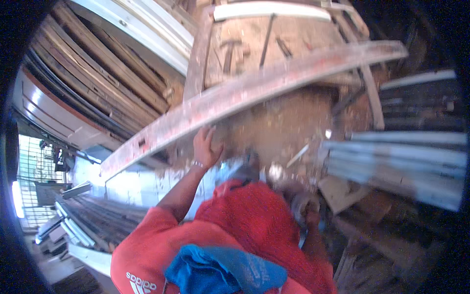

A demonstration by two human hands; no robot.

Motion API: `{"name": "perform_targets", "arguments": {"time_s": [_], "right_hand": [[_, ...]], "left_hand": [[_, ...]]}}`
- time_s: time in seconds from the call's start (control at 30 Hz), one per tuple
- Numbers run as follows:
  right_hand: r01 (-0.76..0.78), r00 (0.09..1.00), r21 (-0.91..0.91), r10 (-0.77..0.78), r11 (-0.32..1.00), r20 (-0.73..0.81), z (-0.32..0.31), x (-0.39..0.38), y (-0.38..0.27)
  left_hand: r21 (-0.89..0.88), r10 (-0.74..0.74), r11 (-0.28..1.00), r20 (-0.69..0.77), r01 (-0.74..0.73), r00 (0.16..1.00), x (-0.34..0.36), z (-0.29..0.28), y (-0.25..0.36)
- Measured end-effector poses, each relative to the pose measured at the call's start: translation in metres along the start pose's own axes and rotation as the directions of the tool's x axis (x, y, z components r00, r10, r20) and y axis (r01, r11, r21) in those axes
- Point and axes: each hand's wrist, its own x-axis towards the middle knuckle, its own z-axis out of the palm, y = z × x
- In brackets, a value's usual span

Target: The person uses pliers and a hammer to extract hardware and fasteners from a long wooden beam and a white board.

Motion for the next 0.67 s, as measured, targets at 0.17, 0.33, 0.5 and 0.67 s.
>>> {"name": "perform_targets", "arguments": {"time_s": [0.17, 0.33, 0.5, 0.67], "right_hand": [[0.066, 0.992, 0.045, -0.07, 0.997, 0.104, 0.025, 0.111, 0.046], [-0.152, 0.93, 0.102, 0.107, 0.983, 0.35, -0.02, 0.255, 0.055], [-0.073, 0.988, 0.413, 0.011, 0.908, 0.151, -0.058, 0.389, 0.046], [-0.683, 0.504, 0.665, 0.464, -0.302, 0.728, -0.092, 0.481, 0.003]], "left_hand": [[0.221, 0.031, 0.972, 0.203, -0.076, 0.979, 0.106, -0.006, -0.006], [0.35, 0.104, 0.916, 0.265, -0.196, 0.959, 0.141, 0.012, -0.021], [0.342, 0.082, 0.925, 0.249, -0.167, 0.965, 0.145, 0.009, -0.034], [0.403, 0.137, 0.87, 0.352, -0.282, 0.926, 0.164, 0.016, -0.043]]}}
